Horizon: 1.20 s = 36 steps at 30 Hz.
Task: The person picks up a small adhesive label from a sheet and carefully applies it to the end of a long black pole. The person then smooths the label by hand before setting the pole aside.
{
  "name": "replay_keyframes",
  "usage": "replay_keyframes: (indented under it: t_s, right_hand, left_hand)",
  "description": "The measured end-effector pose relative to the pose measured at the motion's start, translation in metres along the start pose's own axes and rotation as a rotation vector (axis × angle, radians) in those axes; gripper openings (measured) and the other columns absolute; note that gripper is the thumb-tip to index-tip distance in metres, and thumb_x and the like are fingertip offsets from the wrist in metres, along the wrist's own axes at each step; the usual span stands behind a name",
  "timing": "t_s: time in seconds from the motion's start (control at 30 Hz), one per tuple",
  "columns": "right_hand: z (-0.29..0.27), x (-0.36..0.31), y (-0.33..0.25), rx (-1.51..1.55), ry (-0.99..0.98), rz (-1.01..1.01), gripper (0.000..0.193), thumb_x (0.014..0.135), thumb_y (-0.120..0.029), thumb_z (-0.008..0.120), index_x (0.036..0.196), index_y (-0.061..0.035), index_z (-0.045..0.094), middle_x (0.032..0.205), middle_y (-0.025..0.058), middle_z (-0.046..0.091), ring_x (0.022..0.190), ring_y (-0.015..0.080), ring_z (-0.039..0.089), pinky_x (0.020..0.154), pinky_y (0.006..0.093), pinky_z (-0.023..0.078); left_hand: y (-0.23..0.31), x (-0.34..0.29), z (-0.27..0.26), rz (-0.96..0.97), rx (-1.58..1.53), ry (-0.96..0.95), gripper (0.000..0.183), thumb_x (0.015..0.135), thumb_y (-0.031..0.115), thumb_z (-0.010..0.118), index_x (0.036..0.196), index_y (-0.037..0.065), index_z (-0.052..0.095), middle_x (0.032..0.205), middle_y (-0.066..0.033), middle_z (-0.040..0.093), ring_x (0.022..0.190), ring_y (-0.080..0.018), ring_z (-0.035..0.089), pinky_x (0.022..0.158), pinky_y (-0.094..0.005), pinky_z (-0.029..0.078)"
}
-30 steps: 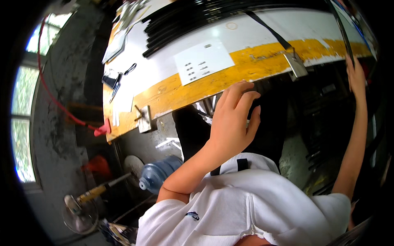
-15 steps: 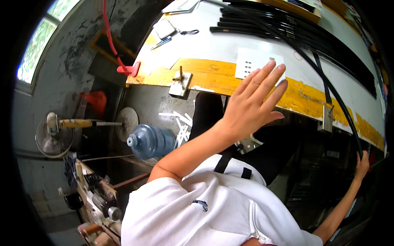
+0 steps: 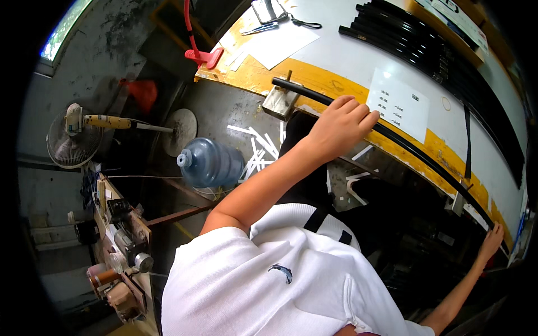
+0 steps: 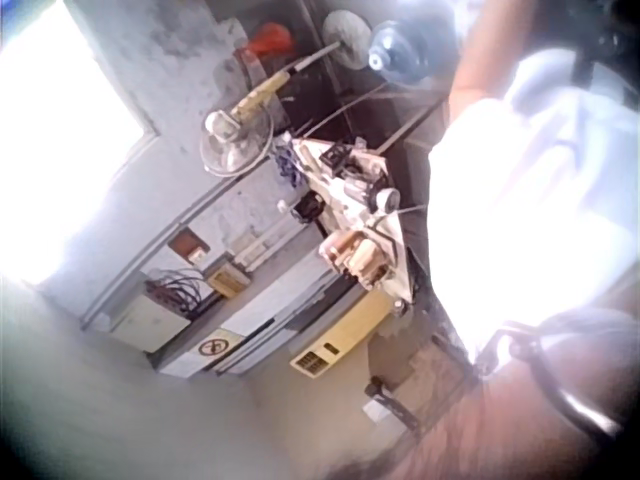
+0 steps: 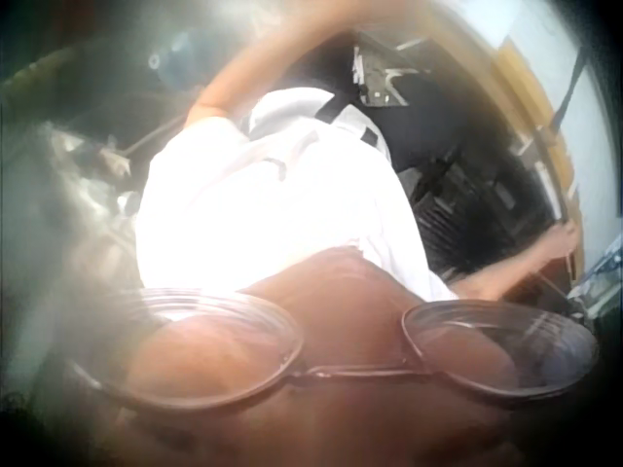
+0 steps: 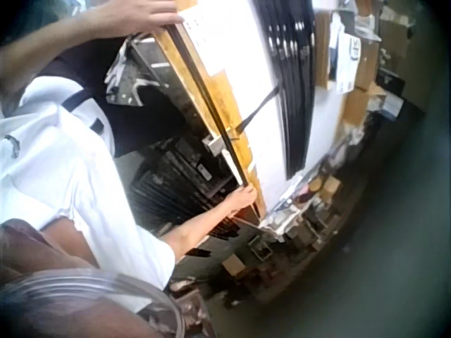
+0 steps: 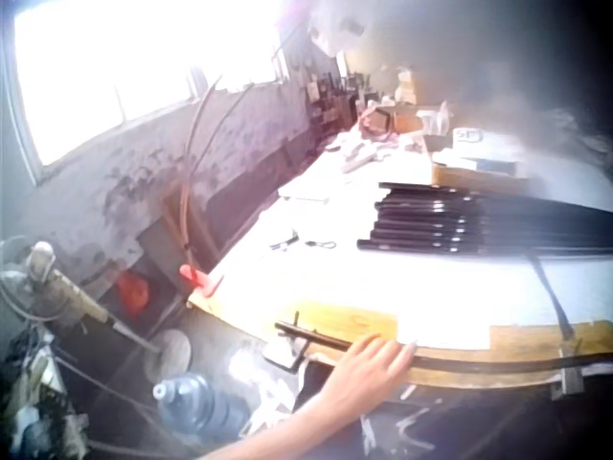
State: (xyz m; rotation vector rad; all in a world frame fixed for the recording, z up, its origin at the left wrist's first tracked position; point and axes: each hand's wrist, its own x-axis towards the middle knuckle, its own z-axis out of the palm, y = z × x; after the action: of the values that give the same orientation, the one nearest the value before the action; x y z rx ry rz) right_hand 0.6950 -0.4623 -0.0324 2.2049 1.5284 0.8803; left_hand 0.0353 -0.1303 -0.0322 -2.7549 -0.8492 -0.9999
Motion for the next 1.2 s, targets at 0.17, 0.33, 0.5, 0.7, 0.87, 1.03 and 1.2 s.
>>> replay_keyframes:
  t_s: [0.17,0.33,0.5,0.7,0.87,1.03,1.2]
  right_hand:
    - [-0.003,0.027,-0.022,-0.058,-0.168,0.185,0.044,0.091,0.0,0.057,0.134,-0.0057,0.048,0.134,0.0167,0.049,0.121,0.0348,0.049,0.098,0.0427,0.044]
    - [-0.042,0.053,-0.053,0.077,-0.19,0.218,0.038,0.092,0.001,0.054,0.129,-0.0053,0.054,0.13,0.0169,0.053,0.12,0.0351,0.051,0.1,0.0428,0.043]
    - [-0.098,0.089,-0.104,0.197,-0.015,0.065,0.033,0.092,-0.001,0.054,0.125,-0.0054,0.058,0.126,0.0158,0.056,0.119,0.034,0.053,0.1,0.0417,0.043]
    - [-0.234,0.146,-0.277,0.692,0.096,-0.04,0.023,0.093,-0.007,0.057,0.114,-0.0043,0.065,0.117,0.0129,0.061,0.114,0.0263,0.057,0.1,0.0368,0.044]
    - [-0.28,0.197,-0.393,0.939,0.106,-0.247,0.027,0.086,-0.008,0.064,0.113,-0.0034,0.066,0.113,0.0123,0.062,0.106,0.0286,0.059,0.093,0.0374,0.047]
    - [-0.284,0.211,-0.441,0.952,-0.006,-0.246,0.034,0.082,-0.012,0.07,0.114,-0.001,0.067,0.108,0.0097,0.061,0.103,0.0264,0.058,0.089,0.0367,0.049]
    - [-0.283,0.209,-0.453,0.988,-0.027,-0.158,0.026,0.082,-0.012,0.071,0.107,-0.0044,0.071,0.103,0.0061,0.061,0.096,0.0234,0.057,0.082,0.0343,0.05]
  left_hand:
    - [0.005,0.002,0.011,-0.018,-0.041,0.069,0.027,0.076,0.01,0.062,0.103,0.008,0.062,0.094,-0.0037,0.062,0.092,-0.022,0.061,0.09,-0.0358,0.047]
    - [0.008,0.0,0.018,-0.083,-0.106,0.138,0.025,0.075,0.009,0.063,0.099,0.009,0.062,0.094,-0.0031,0.062,0.092,-0.0218,0.061,0.089,-0.0351,0.048]
    - [0.009,0.001,0.02,-0.138,-0.162,0.123,0.025,0.075,0.011,0.063,0.099,0.009,0.061,0.098,-0.0049,0.062,0.097,-0.0231,0.061,0.096,-0.0371,0.046]
    - [0.012,0.02,0.002,-0.202,-0.334,-0.108,0.046,0.079,0.034,0.072,0.111,0.003,0.061,0.121,-0.0125,0.061,0.122,-0.0297,0.054,0.108,-0.0431,0.038]
    - [0.009,0.043,0.001,-0.183,-0.368,-0.23,0.067,0.078,0.047,0.072,0.117,-0.005,0.06,0.128,-0.0202,0.058,0.128,-0.0355,0.05,0.108,-0.0435,0.038]
    - [0.01,0.045,0.005,-0.169,-0.28,-0.349,0.081,0.069,0.056,0.073,0.117,-0.008,0.061,0.126,-0.02,0.06,0.124,-0.0346,0.053,0.105,-0.04,0.041]
    - [0.009,0.049,0.004,-0.173,-0.259,-0.438,0.082,0.067,0.056,0.073,0.116,-0.008,0.063,0.125,-0.0193,0.06,0.123,-0.0337,0.055,0.099,-0.0371,0.046]
